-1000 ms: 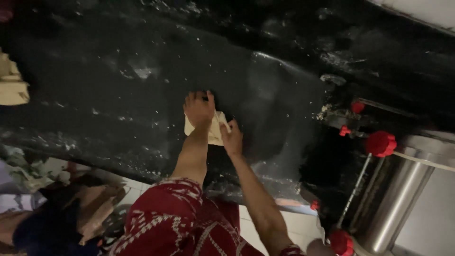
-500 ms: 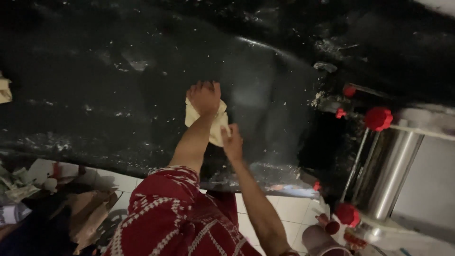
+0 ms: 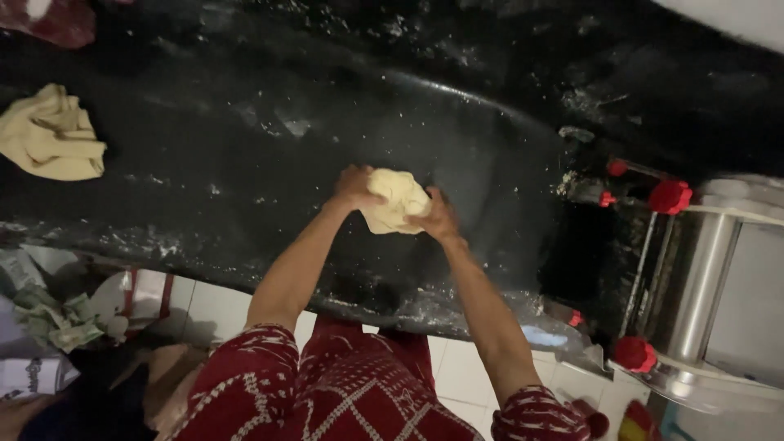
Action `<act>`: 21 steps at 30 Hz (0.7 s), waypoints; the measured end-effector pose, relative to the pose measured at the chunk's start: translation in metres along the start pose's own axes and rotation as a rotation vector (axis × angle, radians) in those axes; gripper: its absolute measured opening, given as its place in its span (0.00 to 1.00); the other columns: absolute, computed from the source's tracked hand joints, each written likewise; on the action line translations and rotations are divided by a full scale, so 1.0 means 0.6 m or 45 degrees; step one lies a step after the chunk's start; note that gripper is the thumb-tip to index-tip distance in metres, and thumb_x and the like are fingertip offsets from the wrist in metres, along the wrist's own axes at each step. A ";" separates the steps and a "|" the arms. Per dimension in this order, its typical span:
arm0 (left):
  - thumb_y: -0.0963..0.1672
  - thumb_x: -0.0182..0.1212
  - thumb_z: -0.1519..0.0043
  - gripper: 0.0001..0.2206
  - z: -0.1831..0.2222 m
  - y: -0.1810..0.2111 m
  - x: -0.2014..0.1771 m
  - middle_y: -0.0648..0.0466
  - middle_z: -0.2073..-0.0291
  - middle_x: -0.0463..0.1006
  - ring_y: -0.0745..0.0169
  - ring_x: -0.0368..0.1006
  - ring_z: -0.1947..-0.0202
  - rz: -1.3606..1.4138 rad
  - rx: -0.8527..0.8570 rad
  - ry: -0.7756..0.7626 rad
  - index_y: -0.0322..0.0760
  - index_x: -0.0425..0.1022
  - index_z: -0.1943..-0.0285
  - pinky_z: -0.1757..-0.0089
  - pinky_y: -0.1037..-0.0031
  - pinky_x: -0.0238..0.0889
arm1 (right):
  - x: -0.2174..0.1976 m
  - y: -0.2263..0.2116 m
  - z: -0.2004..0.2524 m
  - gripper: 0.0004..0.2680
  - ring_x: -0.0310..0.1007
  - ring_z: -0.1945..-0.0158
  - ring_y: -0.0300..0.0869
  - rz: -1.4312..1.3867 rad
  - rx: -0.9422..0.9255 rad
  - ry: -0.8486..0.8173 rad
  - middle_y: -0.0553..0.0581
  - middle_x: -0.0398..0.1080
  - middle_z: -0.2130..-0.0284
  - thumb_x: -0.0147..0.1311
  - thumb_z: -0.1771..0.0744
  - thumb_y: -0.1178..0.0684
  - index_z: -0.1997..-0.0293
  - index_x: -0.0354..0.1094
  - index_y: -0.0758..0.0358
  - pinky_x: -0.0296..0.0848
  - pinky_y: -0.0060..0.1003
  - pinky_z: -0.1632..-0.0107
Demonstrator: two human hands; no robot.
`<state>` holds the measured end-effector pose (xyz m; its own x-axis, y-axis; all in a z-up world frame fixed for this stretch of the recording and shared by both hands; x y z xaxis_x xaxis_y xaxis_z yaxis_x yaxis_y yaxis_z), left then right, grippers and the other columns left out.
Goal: Manually kneading a small piece of dough on a floured surface in a bakery
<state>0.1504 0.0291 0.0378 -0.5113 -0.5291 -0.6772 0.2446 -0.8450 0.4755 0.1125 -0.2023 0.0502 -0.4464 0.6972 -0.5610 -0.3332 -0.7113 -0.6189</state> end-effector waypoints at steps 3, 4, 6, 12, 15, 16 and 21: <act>0.50 0.83 0.60 0.48 -0.002 -0.011 0.049 0.35 0.38 0.65 0.34 0.60 0.32 0.546 0.215 -0.072 0.35 0.59 0.29 0.36 0.50 0.56 | -0.008 -0.002 0.004 0.29 0.69 0.38 0.57 -0.026 0.110 0.035 0.60 0.71 0.45 0.72 0.44 0.41 0.38 0.64 0.49 0.68 0.53 0.35; 0.50 0.83 0.60 0.48 0.003 -0.011 0.050 0.35 0.38 0.65 0.34 0.60 0.32 0.540 0.222 -0.069 0.35 0.59 0.29 0.36 0.50 0.56 | -0.010 -0.007 0.013 0.29 0.69 0.38 0.57 -0.031 0.107 0.042 0.60 0.71 0.45 0.72 0.44 0.41 0.38 0.64 0.49 0.68 0.53 0.35; 0.50 0.82 0.59 0.50 0.010 -0.007 0.059 0.39 0.38 0.70 0.39 0.67 0.36 0.426 0.238 -0.228 0.57 0.53 0.26 0.37 0.53 0.59 | -0.018 -0.012 0.027 0.25 0.72 0.42 0.57 -0.119 0.212 0.057 0.62 0.75 0.50 0.65 0.41 0.34 0.43 0.69 0.55 0.71 0.53 0.39; 0.58 0.71 0.51 0.46 0.038 0.005 0.053 0.41 0.38 0.72 0.46 0.69 0.37 0.139 0.184 -0.153 0.58 0.51 0.22 0.37 0.56 0.59 | 0.034 0.071 -0.058 0.27 0.77 0.48 0.52 -0.064 0.417 0.262 0.58 0.78 0.58 0.59 0.41 0.22 0.49 0.75 0.53 0.76 0.49 0.47; 0.61 0.63 0.45 0.40 0.070 0.003 0.033 0.41 0.38 0.71 0.41 0.70 0.37 0.148 0.015 -0.028 0.60 0.50 0.25 0.39 0.54 0.62 | 0.052 0.104 -0.053 0.25 0.76 0.68 0.43 -0.405 0.456 0.169 0.53 0.74 0.73 0.60 0.39 0.22 0.60 0.76 0.56 0.76 0.39 0.69; 0.61 0.63 0.45 0.40 0.072 -0.006 0.036 0.41 0.38 0.71 0.41 0.70 0.37 0.142 0.022 -0.018 0.60 0.50 0.25 0.39 0.54 0.62 | 0.055 0.112 -0.048 0.25 0.76 0.68 0.43 -0.411 0.447 0.177 0.53 0.74 0.73 0.60 0.39 0.22 0.60 0.76 0.56 0.76 0.39 0.69; 0.64 0.55 0.43 0.38 0.047 -0.035 0.052 0.44 0.44 0.76 0.45 0.74 0.42 0.228 -0.211 0.110 0.50 0.51 0.30 0.42 0.57 0.66 | 0.000 -0.056 0.105 0.33 0.56 0.32 0.65 0.151 0.056 0.087 0.69 0.56 0.37 0.59 0.36 0.32 0.26 0.48 0.53 0.67 0.60 0.35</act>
<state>0.1063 0.0327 0.0226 -0.3773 -0.6700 -0.6393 0.4599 -0.7348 0.4986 0.0715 -0.1839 0.1056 -0.4279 0.6113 -0.6657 -0.3185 -0.7913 -0.5220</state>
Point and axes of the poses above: each hand's wrist, its own z-axis away from the middle knuckle, its own x-axis out of the palm, y = z × x, the point moved 5 cm from there along -z, towards the middle knuckle
